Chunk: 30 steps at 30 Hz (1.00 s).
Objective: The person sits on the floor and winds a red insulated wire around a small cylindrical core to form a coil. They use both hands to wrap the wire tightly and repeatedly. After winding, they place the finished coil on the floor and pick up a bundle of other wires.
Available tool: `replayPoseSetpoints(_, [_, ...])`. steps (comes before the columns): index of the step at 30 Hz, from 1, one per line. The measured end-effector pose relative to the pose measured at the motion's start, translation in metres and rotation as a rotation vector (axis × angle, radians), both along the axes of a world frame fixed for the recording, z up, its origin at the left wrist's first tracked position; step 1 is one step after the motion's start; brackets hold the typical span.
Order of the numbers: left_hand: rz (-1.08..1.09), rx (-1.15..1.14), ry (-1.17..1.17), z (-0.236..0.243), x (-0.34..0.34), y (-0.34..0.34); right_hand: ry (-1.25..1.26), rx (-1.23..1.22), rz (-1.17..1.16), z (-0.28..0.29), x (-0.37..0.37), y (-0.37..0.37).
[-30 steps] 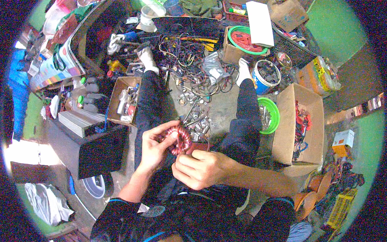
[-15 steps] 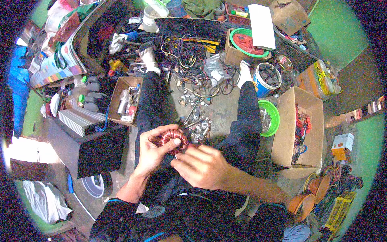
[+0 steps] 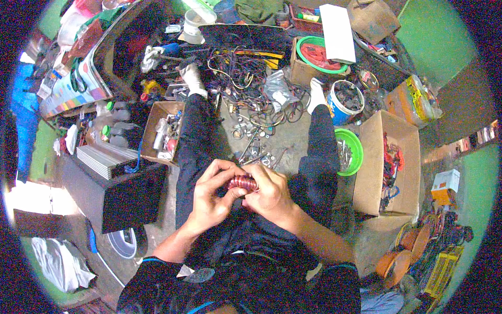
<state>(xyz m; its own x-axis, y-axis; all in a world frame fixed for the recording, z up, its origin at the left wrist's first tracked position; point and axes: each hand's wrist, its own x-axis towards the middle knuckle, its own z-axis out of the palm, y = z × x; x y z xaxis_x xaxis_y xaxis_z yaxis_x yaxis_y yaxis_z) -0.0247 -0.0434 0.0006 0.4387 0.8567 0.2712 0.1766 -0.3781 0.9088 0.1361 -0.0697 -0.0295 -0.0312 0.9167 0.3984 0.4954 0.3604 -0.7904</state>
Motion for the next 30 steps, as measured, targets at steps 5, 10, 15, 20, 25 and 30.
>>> replayPoseSetpoints(5, [0.006,0.195,-0.012,-0.006,0.001,-0.002,0.043,-0.025,-0.018,0.003,-0.006,0.001])
replayPoseSetpoints(10, [-0.119,-0.028,-0.087,0.003,-0.013,0.003,0.421,-0.566,0.529,0.018,0.029,0.008])
replayPoseSetpoints(15, [-0.303,-0.211,-0.100,0.005,-0.020,0.004,0.244,-0.412,0.684,-0.009,0.086,0.044])
replayPoseSetpoints(20, [-0.282,-0.402,-0.017,-0.007,-0.031,0.002,-0.292,-0.233,-0.288,-0.038,0.150,0.089])
replayPoseSetpoints(25, [-0.190,-0.377,-0.006,-0.013,-0.046,0.003,-0.417,-0.233,-0.981,-0.030,0.247,0.106])
replayPoseSetpoints(30, [-0.078,-0.383,-0.053,-0.034,-0.041,-0.001,-0.514,-0.180,-0.543,-0.006,0.204,0.092])
